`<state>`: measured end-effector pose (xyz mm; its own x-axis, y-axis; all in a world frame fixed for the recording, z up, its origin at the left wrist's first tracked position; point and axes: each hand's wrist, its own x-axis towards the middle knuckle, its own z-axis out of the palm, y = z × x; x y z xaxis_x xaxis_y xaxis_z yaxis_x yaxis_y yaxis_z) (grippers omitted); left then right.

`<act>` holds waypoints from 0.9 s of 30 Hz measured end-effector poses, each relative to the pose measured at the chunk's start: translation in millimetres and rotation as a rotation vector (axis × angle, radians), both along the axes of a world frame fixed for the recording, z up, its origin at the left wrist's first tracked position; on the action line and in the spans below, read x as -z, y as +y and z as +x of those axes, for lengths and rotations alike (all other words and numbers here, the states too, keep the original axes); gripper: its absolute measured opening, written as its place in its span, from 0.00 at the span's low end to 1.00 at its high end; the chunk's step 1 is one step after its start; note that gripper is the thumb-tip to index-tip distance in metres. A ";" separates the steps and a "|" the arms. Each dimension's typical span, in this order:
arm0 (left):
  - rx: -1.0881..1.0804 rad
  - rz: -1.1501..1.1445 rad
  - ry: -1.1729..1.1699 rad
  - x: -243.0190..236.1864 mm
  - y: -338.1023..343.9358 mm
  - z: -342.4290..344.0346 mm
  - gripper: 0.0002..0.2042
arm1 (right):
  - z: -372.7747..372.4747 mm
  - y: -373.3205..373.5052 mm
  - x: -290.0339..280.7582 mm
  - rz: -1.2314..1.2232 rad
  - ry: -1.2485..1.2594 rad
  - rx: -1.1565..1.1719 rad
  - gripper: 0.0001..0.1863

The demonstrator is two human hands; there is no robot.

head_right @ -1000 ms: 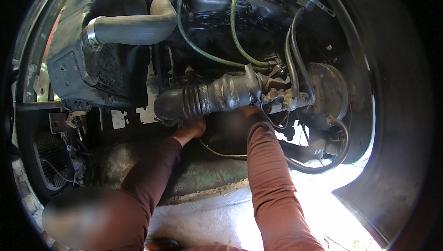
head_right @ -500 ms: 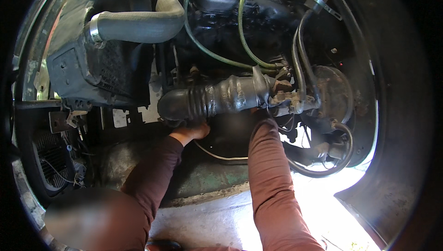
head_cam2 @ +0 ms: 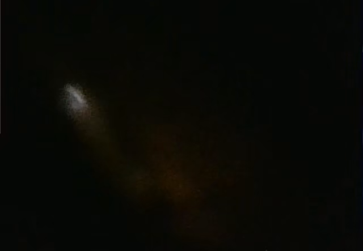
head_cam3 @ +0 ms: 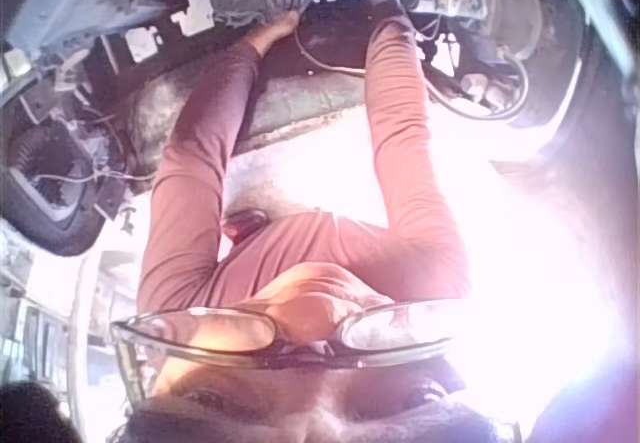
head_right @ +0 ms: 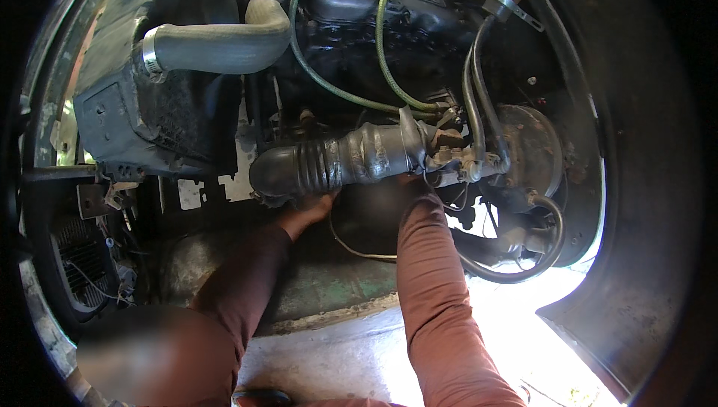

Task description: The person works on a vehicle's engine bay, handling a white cable by pulling, measuring, and cutting it with pliers. They repeatedly route the cable through the engine compartment and trim it at a workbench.

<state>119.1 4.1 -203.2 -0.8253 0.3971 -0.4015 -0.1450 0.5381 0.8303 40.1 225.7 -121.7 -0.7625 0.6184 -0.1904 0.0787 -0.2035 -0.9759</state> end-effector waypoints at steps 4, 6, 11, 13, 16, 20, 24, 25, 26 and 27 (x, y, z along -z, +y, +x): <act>0.035 -0.043 -0.012 3.7 11.9 -3.8 0.26 | -2.7 -3.6 1.6 -0.023 0.006 -0.011 0.27; 0.047 -0.029 -0.071 -9.8 11.0 -6.9 0.27 | -6.1 -5.6 1.6 -0.052 0.010 -0.022 0.28; 0.080 -0.153 0.118 14.6 17.7 -4.4 0.29 | -4.1 -12.4 -5.5 -0.178 -0.001 -0.062 0.29; 0.055 -0.122 0.115 21.9 20.2 -4.0 0.29 | -2.3 -15.5 -8.9 -0.246 -0.012 -0.089 0.29; 0.027 -0.073 0.094 20.8 14.8 -4.4 0.28 | -2.0 -23.9 -12.6 -0.367 -0.029 -0.132 0.30; 0.101 -0.055 0.132 -6.1 -1.9 -4.0 0.26 | -3.6 -32.7 -20.0 -0.481 -0.028 -0.178 0.31; 0.243 -0.130 -0.063 -54.7 -19.3 -16.0 0.26 | -5.3 -33.3 -22.8 -0.530 -0.031 -0.187 0.33; 0.255 -0.142 -0.068 -51.4 -20.9 -15.0 0.26 | -7.1 -36.2 -23.7 -0.541 -0.031 -0.196 0.33; 0.268 -0.153 -0.072 -42.8 -21.3 -15.1 0.26 | -8.6 -38.6 -26.2 -0.548 -0.028 -0.207 0.33; 0.284 -0.161 -0.077 -35.0 -20.8 -14.4 0.26 | -7.7 -39.9 -27.2 -0.553 -0.030 -0.210 0.34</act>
<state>104.7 -16.7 -168.2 -0.6554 0.5335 -0.5346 -0.0289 0.6896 0.7236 32.3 185.8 -94.5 -0.8474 0.2573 -0.4644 0.1981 -0.6583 -0.7262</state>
